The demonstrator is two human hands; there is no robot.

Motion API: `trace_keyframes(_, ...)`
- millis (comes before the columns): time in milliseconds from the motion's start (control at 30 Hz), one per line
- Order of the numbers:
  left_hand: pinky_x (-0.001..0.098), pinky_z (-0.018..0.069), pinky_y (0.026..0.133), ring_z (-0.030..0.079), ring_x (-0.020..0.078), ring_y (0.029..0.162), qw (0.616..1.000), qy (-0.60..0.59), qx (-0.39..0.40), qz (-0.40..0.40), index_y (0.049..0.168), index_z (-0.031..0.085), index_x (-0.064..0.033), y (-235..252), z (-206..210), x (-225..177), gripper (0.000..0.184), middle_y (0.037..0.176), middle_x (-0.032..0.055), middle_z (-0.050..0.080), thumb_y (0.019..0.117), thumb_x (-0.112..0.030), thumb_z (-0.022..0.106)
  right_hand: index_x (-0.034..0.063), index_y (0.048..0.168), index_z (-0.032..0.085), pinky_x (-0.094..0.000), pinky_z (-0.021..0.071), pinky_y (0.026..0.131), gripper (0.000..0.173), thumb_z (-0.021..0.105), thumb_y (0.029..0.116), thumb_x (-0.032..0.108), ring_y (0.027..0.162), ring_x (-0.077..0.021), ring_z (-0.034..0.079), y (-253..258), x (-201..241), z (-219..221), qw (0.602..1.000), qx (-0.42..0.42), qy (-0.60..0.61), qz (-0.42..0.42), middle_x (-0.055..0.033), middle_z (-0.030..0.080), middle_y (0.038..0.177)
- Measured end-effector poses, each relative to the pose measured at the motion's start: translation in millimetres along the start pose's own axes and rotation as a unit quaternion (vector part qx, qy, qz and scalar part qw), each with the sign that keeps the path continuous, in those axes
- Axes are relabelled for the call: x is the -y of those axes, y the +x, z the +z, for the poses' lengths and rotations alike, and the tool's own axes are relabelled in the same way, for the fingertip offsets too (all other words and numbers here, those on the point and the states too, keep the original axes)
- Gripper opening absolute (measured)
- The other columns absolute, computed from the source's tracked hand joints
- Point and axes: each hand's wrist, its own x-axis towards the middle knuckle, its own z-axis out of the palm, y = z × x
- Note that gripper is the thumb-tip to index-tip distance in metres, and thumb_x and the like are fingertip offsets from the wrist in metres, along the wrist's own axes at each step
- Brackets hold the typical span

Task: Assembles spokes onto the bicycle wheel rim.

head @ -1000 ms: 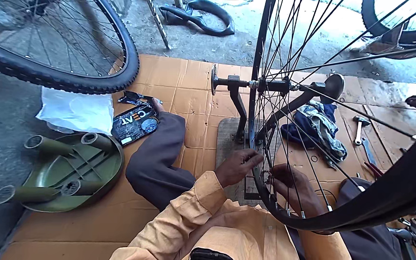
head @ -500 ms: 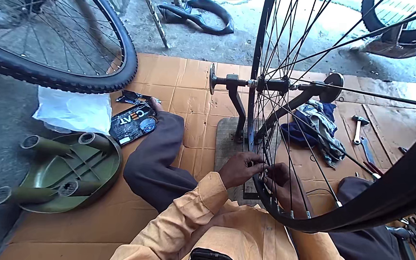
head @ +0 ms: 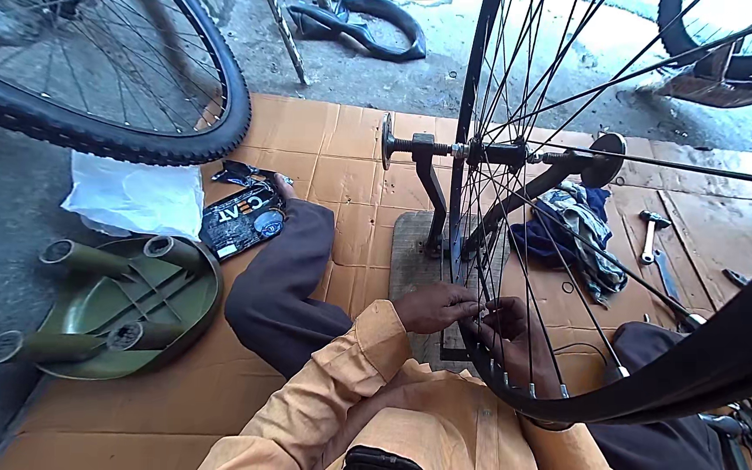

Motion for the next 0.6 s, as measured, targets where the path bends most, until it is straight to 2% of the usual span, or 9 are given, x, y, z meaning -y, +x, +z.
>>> trace_keyframes(67, 0.0329, 0.0541, 0.089, 0.066, 0.0109, 0.095, 1.000, -0.002, 0.010, -0.008, 0.112, 0.073, -0.0063, 0, -1, 0, 0.032, 0.104, 0.0043, 0.070, 0.1087, -0.028, 0.050, 0.0071, 0.118, 0.060, -0.0253, 0.0585, 0.064, 0.034, 0.076, 0.0881, 0.007, 0.072, -0.0118, 0.068, 0, 1, 0, 1.000, 0.007, 0.001, -0.004, -0.0033, 0.069, 0.085)
trace_keyframes(133, 0.0326, 0.0547, 0.086, 0.066, 0.0106, 0.091, 1.000, -0.002, 0.013, -0.016, 0.112, 0.072, -0.0065, 0, -1, 0, 0.029, 0.102, 0.0039, 0.070, 0.1076, -0.028, 0.053, 0.0088, 0.120, 0.061, -0.0279, 0.0589, 0.064, 0.036, 0.075, 0.0871, 0.008, 0.072, -0.0131, 0.067, 0, -10, 0, 1.000, -0.001, -0.007, 0.000, -0.0035, 0.069, 0.085)
trace_keyframes(233, 0.0343, 0.0538, 0.071, 0.063, 0.0099, 0.075, 0.997, 0.042, -0.040, -0.059, 0.093, 0.075, -0.0121, 3, 2, -1, 0.028, 0.083, -0.0012, 0.067, 0.1023, -0.035, 0.063, 0.0109, 0.123, 0.059, -0.0279, 0.0585, 0.064, 0.037, 0.071, 0.0878, 0.006, 0.075, -0.0121, 0.068, -3, -17, -2, 1.000, 0.005, -0.025, 0.010, -0.0029, 0.070, 0.090)
trace_keyframes(300, 0.0383, 0.0501, 0.060, 0.058, 0.0122, 0.063, 0.985, 0.109, -0.090, -0.100, 0.075, 0.069, -0.0154, 3, 9, -10, 0.036, 0.069, -0.0029, 0.060, 0.0961, -0.044, 0.069, 0.0157, 0.125, 0.059, -0.0303, 0.0589, 0.062, 0.039, 0.071, 0.0892, 0.009, 0.075, -0.0125, 0.068, -5, -44, -8, 0.998, 0.010, -0.055, 0.014, -0.0019, 0.070, 0.093)
trace_keyframes(333, 0.0401, 0.0484, 0.056, 0.057, 0.0136, 0.059, 0.976, 0.149, -0.113, -0.113, 0.068, 0.064, -0.0159, 3, 14, -16, 0.041, 0.064, -0.0029, 0.058, 0.0935, -0.047, 0.070, 0.0172, 0.124, 0.061, -0.0314, 0.0589, 0.062, 0.035, 0.071, 0.0912, 0.011, 0.074, -0.0131, 0.068, -1, -45, -10, 0.998, 0.016, -0.065, 0.019, -0.0017, 0.071, 0.092)
trace_keyframes(400, 0.0412, 0.0471, 0.055, 0.056, 0.0145, 0.058, 0.964, 0.196, -0.136, -0.121, 0.062, 0.060, -0.0155, 2, 20, -23, 0.045, 0.062, -0.0024, 0.056, 0.0919, -0.048, 0.070, 0.0194, 0.119, 0.065, -0.0327, 0.0529, 0.057, 0.025, 0.069, 0.0947, 0.017, 0.064, -0.0144, 0.062, 14, -30, -9, 0.997, 0.031, -0.072, 0.027, -0.0015, 0.067, 0.081)
trace_keyframes(467, 0.0412, 0.0483, 0.057, 0.057, 0.0141, 0.060, 0.965, 0.191, -0.131, -0.123, 0.066, 0.063, -0.0154, -1, 19, -23, 0.044, 0.064, -0.0025, 0.058, 0.0933, -0.050, 0.069, 0.0194, 0.115, 0.066, -0.0319, 0.0514, 0.056, 0.021, 0.068, 0.0941, 0.019, 0.062, -0.0134, 0.060, 19, -24, -10, 0.996, 0.045, -0.079, 0.022, -0.0003, 0.065, 0.078)
trace_keyframes(567, 0.0411, 0.0526, 0.060, 0.061, 0.0125, 0.064, 0.975, 0.145, -0.124, -0.119, 0.078, 0.071, -0.0169, -5, 13, -21, 0.042, 0.071, -0.0037, 0.063, 0.0986, -0.052, 0.062, 0.0154, 0.110, 0.068, -0.0317, 0.0526, 0.059, 0.019, 0.070, 0.0917, 0.018, 0.067, -0.0147, 0.063, 18, -24, -10, 0.998, 0.029, -0.049, 0.010, -0.0027, 0.068, 0.083)
trace_keyframes(600, 0.0403, 0.0518, 0.061, 0.060, 0.0124, 0.064, 0.978, 0.127, -0.122, -0.115, 0.081, 0.070, -0.0168, -6, 11, -17, 0.044, 0.073, -0.0034, 0.063, 0.1001, -0.054, 0.058, 0.0156, 0.110, 0.068, -0.0319, 0.0549, 0.059, 0.019, 0.072, 0.0924, 0.019, 0.068, -0.0154, 0.064, 17, -30, -12, 0.998, 0.024, -0.051, -0.002, -0.0030, 0.069, 0.085)
